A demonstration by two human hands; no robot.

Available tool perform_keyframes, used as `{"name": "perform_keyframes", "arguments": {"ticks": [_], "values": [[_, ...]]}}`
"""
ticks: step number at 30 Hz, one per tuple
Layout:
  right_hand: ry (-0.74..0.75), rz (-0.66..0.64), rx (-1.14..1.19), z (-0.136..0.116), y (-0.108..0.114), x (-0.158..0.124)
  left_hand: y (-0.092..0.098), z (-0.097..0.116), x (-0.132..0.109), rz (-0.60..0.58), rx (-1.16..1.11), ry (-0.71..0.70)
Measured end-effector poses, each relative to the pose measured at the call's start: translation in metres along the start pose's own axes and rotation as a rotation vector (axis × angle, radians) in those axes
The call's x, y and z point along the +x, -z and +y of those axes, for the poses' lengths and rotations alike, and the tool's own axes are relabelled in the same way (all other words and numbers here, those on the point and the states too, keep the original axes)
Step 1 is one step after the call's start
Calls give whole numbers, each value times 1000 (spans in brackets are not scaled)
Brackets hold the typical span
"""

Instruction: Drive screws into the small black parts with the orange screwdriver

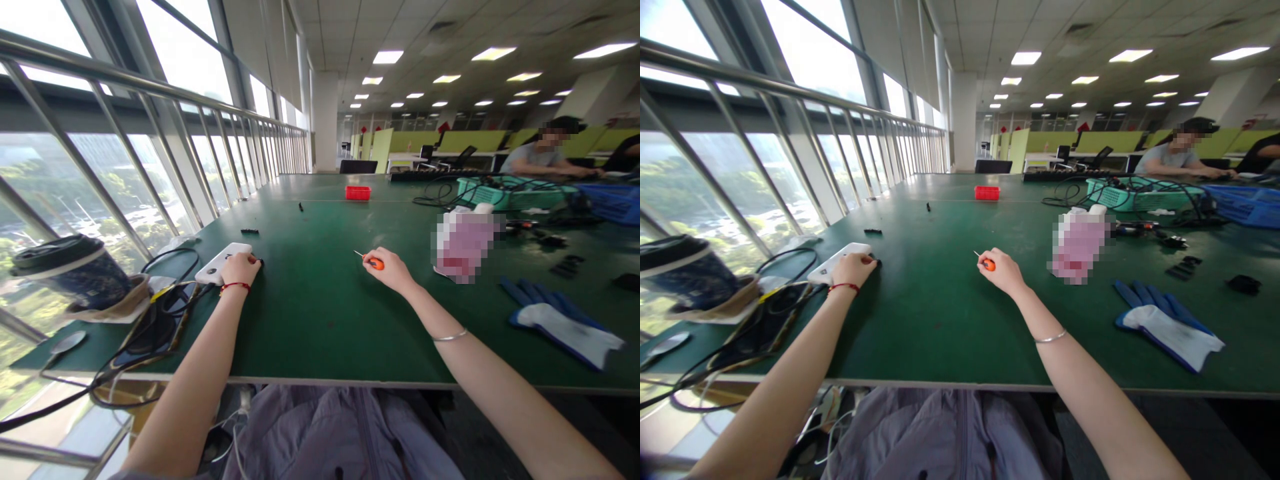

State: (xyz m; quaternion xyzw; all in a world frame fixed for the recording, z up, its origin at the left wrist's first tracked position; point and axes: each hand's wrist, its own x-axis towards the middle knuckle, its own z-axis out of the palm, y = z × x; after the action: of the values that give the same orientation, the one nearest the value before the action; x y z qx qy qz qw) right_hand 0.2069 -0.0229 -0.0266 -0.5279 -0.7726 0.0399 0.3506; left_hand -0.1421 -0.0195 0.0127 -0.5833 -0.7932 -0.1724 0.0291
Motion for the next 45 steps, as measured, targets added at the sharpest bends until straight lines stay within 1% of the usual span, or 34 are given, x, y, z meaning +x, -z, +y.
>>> {"name": "perform_keyframes", "arguments": {"ticks": [3,7,11,14,16,17,19,22,24,27,30,32,36,40,45], "values": [[6,1,-3,0,0,0,1,1,-1,-15,-5,-5],[13,7,-3,1,0,0,1,2,-1,-7,-1,-9],[-3,17,-4,-2,0,-1,-1,-1,1,-10,-5,-8],[-90,50,5,-6,4,0,-8,-4,5,-5,-47,-29],[-179,108,37,-10,9,1,-16,-1,6,-24,-126,-104],[-215,156,66,-12,12,2,-20,3,5,-48,-183,-167],[-246,281,150,-18,18,4,-30,20,0,-134,-316,-335],[-196,459,295,-26,27,5,-43,58,-17,-273,-497,-582],[-147,510,380,-31,32,5,-50,85,-29,-346,-535,-711],[-120,530,468,-36,36,2,-58,119,-46,-387,-586,-804],[-109,563,442,-41,39,-3,-64,134,-58,-341,-644,-806],[-86,565,358,-45,42,-6,-65,136,-62,-301,-648,-796],[-29,504,249,-50,43,-10,-65,132,-67,-251,-613,-812],[36,486,257,-53,41,-12,-64,131,-66,-258,-617,-807],[27,440,239,-54,39,-12,-65,132,-65,-275,-635,-793]]}}
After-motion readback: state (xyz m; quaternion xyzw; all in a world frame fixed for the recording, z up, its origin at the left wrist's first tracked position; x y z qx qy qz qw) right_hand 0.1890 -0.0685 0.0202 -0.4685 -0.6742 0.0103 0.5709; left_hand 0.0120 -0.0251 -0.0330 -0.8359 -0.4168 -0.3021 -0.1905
